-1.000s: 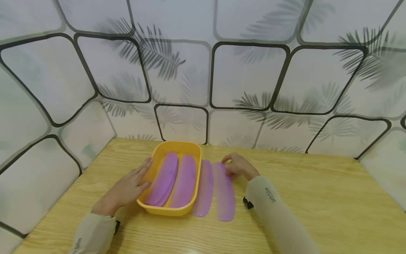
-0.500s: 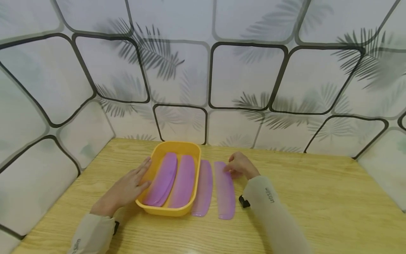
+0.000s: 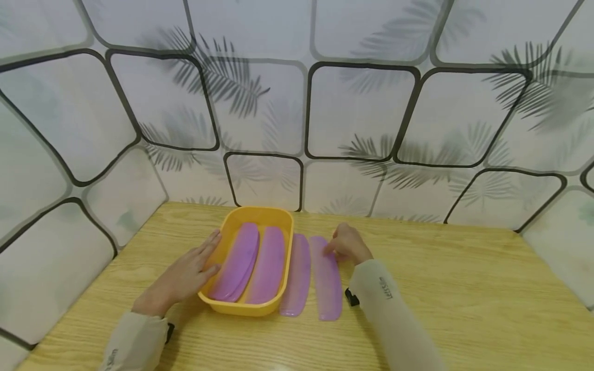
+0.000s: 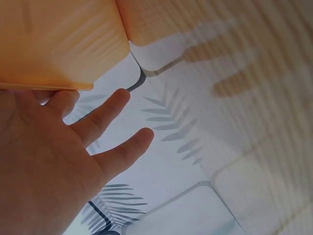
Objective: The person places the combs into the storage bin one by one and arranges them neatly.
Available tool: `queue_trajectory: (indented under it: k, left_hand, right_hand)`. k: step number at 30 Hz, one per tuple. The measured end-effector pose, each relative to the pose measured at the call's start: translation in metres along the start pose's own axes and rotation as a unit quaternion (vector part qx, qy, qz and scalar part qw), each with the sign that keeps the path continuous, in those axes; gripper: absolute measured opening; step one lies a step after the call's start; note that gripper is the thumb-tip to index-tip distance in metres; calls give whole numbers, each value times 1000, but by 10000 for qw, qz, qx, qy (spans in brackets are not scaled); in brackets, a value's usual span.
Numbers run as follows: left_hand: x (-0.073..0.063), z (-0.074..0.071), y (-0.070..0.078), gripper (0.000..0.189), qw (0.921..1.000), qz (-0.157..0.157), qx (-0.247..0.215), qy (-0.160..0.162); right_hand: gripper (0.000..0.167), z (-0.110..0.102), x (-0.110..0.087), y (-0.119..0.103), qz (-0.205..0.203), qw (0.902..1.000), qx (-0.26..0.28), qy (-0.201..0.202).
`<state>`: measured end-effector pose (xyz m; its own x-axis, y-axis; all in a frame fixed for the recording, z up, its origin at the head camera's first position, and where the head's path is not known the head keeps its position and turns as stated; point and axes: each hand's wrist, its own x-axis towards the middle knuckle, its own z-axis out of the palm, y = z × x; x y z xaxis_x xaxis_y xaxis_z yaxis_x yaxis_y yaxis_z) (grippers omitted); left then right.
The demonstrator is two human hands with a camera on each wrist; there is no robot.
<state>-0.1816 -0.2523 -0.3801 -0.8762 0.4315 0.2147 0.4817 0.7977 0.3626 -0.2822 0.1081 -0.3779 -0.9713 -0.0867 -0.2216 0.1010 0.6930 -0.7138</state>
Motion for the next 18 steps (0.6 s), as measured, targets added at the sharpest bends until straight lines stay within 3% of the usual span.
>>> queue_trajectory:
  k: [3, 6, 8, 13, 18]
  left_hand:
    - [0, 0, 0, 62, 10000, 10, -46, -10]
    - [1, 1, 0, 62, 10000, 33, -88, -2]
    - [1, 1, -1, 62, 10000, 42, -90, -4]
    - [0, 2, -2, 63, 10000, -6, -95, -16]
    - [0, 3, -2, 63, 10000, -16, -94, -23]
  right_hand:
    - [17, -6, 0, 9, -41, 9976, 643, -251]
    - [38, -16, -2, 21, 54, 9858, 1540, -666]
    - [41, -21, -4, 28, 121, 9755, 1989, -932]
    - [43, -24, -11, 38, 258, 9607, 2470, -1240]
    - [45, -24, -17, 37, 260, 9567, 2596, -1288]
